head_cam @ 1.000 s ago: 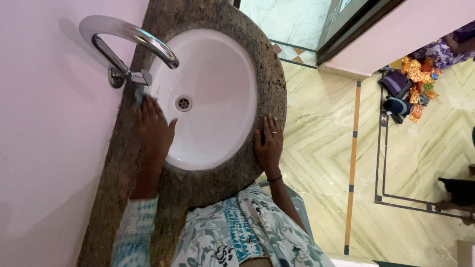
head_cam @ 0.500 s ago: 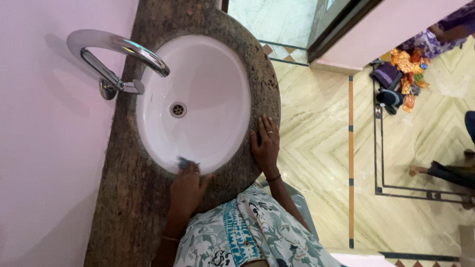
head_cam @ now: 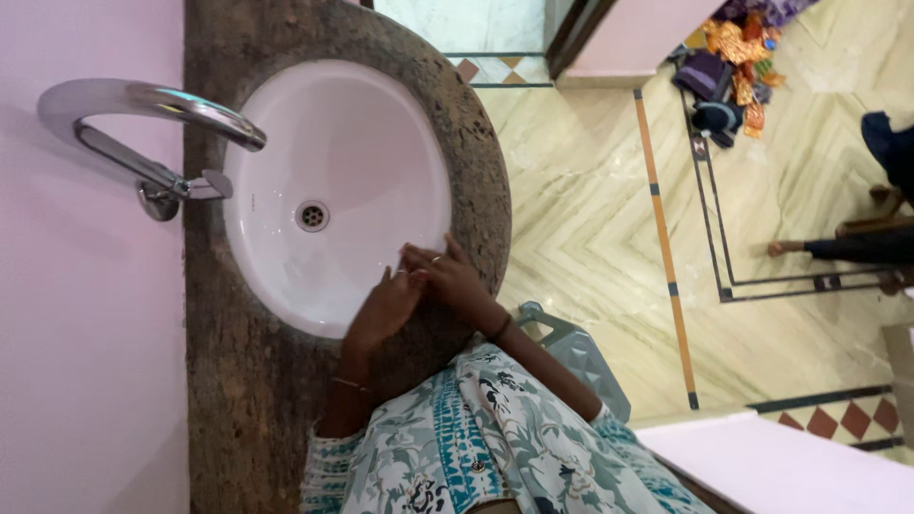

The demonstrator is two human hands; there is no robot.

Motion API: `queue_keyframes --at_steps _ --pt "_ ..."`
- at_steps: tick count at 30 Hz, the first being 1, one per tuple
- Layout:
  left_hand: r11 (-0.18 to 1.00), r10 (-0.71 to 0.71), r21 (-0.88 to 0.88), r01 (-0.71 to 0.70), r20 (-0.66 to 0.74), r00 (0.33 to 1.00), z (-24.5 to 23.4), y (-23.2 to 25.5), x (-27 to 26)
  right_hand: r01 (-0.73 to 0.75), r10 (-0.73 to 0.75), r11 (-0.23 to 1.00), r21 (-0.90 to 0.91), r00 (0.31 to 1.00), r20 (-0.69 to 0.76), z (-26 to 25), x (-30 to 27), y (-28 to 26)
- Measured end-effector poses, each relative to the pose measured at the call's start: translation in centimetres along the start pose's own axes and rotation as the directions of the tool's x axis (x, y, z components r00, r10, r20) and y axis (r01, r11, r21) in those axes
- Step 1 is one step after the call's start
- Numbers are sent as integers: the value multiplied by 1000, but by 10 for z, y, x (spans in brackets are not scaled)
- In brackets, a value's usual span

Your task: The person scrubs the interior of a white bathroom sink using a small abrasive pad. They repeatedly wipe the basin and the surrounding granite countertop, occasionally rinsing the pad under the faucet.

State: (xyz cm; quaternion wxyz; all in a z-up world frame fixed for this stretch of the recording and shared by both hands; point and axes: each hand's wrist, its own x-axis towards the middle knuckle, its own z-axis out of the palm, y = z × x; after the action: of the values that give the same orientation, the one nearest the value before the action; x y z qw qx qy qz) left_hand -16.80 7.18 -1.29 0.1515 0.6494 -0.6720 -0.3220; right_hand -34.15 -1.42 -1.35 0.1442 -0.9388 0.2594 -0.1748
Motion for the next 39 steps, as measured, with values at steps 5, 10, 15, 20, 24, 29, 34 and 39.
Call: queue_keyframes --at_steps 5,10,15,20,24,29,34,39 --pt "899 -104 -429 90 -9 995 -16 -68 -30 100 -92 995 -5 929 359 13 7 -26" --pt "381 -180 -922 -63 -142 973 -56 -76 -32 263 -159 950 -166 869 469 -41 36 -6" --pt "290 -376 -932 -218 -321 869 -87 -60 -16 67 119 844 -533 944 308 -48 50 -10" --pt "203 -592 -976 -79 -187 784 -80 -55 -11 142 -284 938 317 838 465 18 32 -72" --pt "170 -601 -977 -127 -205 772 -72 -70 -8 109 -206 975 196 779 593 17 39 -58" --pt "-32 -538 -971 -239 -184 822 -68 -89 -17 38 226 862 -506 864 450 -20 76 -4" --pt "-49 -571 -964 -260 -186 800 -71 -92 -16 52 73 986 -157 714 696 -4 51 -34" --pt "-56 -577 -961 -272 -191 794 -67 -91 -13 113 -204 972 205 838 506 32 44 -66"
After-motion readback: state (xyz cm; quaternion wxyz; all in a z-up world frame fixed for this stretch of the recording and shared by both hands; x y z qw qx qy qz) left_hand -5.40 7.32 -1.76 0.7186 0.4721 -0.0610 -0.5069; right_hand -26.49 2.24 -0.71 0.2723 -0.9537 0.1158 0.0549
